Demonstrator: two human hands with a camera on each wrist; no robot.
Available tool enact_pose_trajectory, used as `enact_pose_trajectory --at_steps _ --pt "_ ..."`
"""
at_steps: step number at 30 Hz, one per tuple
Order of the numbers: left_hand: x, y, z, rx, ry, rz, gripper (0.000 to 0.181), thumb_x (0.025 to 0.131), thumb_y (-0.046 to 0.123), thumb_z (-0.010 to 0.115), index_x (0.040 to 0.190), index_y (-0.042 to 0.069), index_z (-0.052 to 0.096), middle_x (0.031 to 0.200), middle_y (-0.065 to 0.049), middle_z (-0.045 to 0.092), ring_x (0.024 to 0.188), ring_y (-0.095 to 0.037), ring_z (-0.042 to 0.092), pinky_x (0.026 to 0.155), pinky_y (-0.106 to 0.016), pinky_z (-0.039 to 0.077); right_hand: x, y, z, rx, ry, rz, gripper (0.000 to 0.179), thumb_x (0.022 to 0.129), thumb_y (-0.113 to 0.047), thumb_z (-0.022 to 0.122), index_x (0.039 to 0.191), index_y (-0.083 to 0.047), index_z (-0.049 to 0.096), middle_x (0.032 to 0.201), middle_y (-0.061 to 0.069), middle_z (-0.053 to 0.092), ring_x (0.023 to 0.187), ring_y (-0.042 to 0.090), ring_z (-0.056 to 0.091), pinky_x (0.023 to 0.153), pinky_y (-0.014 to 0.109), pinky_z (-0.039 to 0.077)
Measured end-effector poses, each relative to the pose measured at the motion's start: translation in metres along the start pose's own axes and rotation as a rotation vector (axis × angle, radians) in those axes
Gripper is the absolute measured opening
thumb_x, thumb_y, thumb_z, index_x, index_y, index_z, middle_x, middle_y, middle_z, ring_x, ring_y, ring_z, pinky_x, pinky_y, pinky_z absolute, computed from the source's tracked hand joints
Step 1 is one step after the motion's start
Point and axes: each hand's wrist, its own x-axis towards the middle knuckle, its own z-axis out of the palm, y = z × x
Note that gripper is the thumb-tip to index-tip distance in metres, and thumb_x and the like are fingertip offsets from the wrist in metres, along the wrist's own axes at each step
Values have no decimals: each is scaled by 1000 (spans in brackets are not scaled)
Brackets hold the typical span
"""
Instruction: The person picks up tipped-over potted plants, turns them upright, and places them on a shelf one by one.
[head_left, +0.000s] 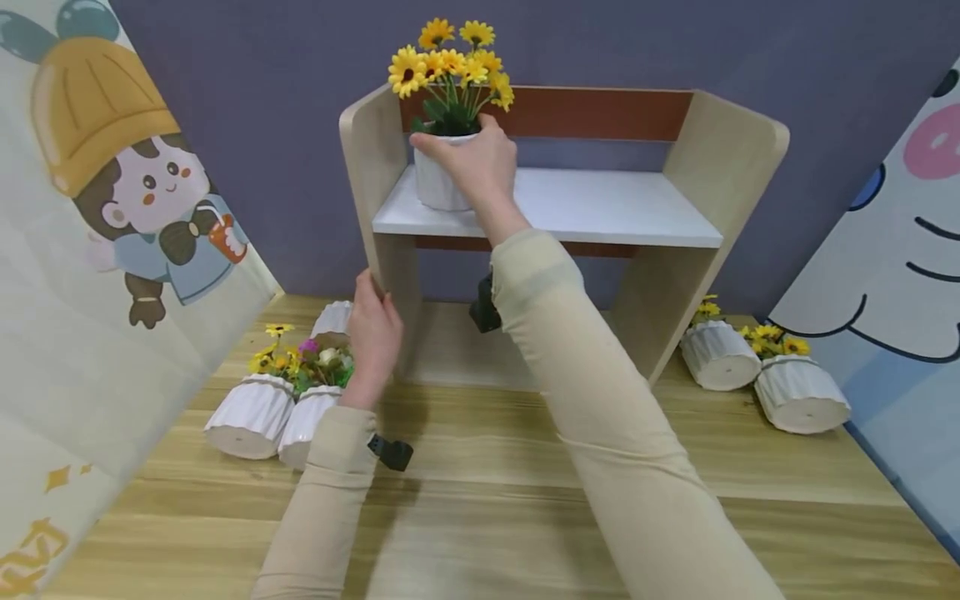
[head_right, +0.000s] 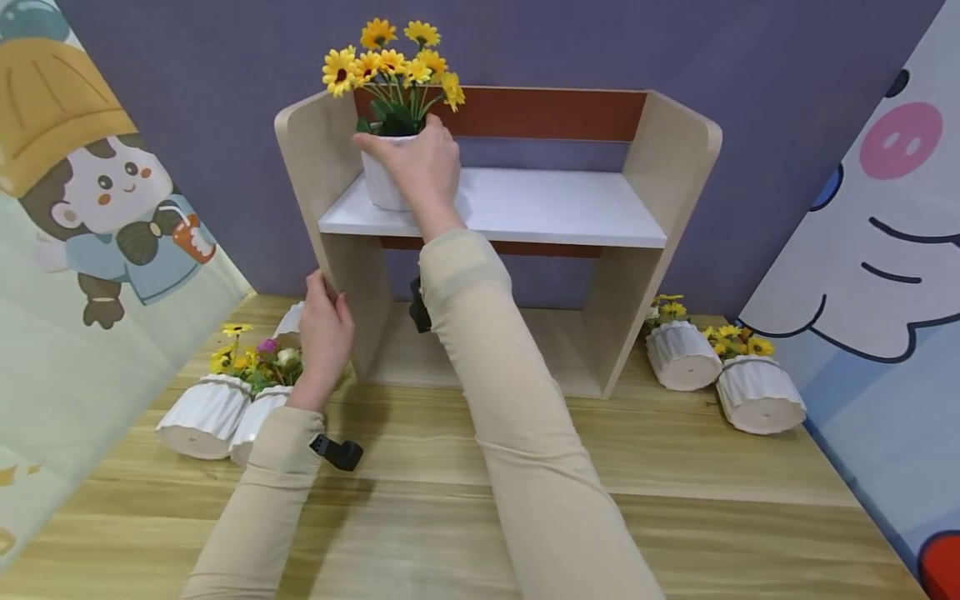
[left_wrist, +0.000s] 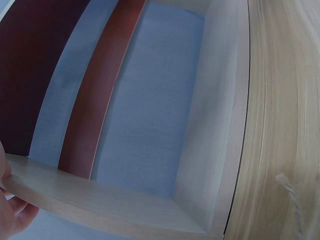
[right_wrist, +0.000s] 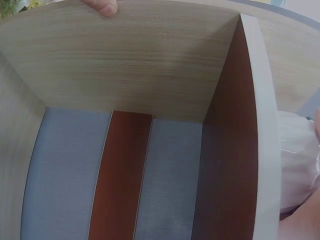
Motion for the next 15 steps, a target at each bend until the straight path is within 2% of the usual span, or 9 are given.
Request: enact_pose_trajectory --at_steps 8,15 --pt "2 1 1 -7 -19 -10 35 89 1 48 123 -3 40 113 -26 54 102 -42 54 85 -51 46 0 5 -3 3 -47 -5 107 63 -66 66 145 -19 16 148 -4 27 133 9 28 108 23 26" --pt "2 1 -1 -9 -17 -36 35 89 2 47 123 -2 40 114 -26 54 102 -43 54 86 -51 46 -7 11 2 -142 -21 -53 110 64 -72 59 146 -17 12 149 0 24 134 14 26 110 29 22"
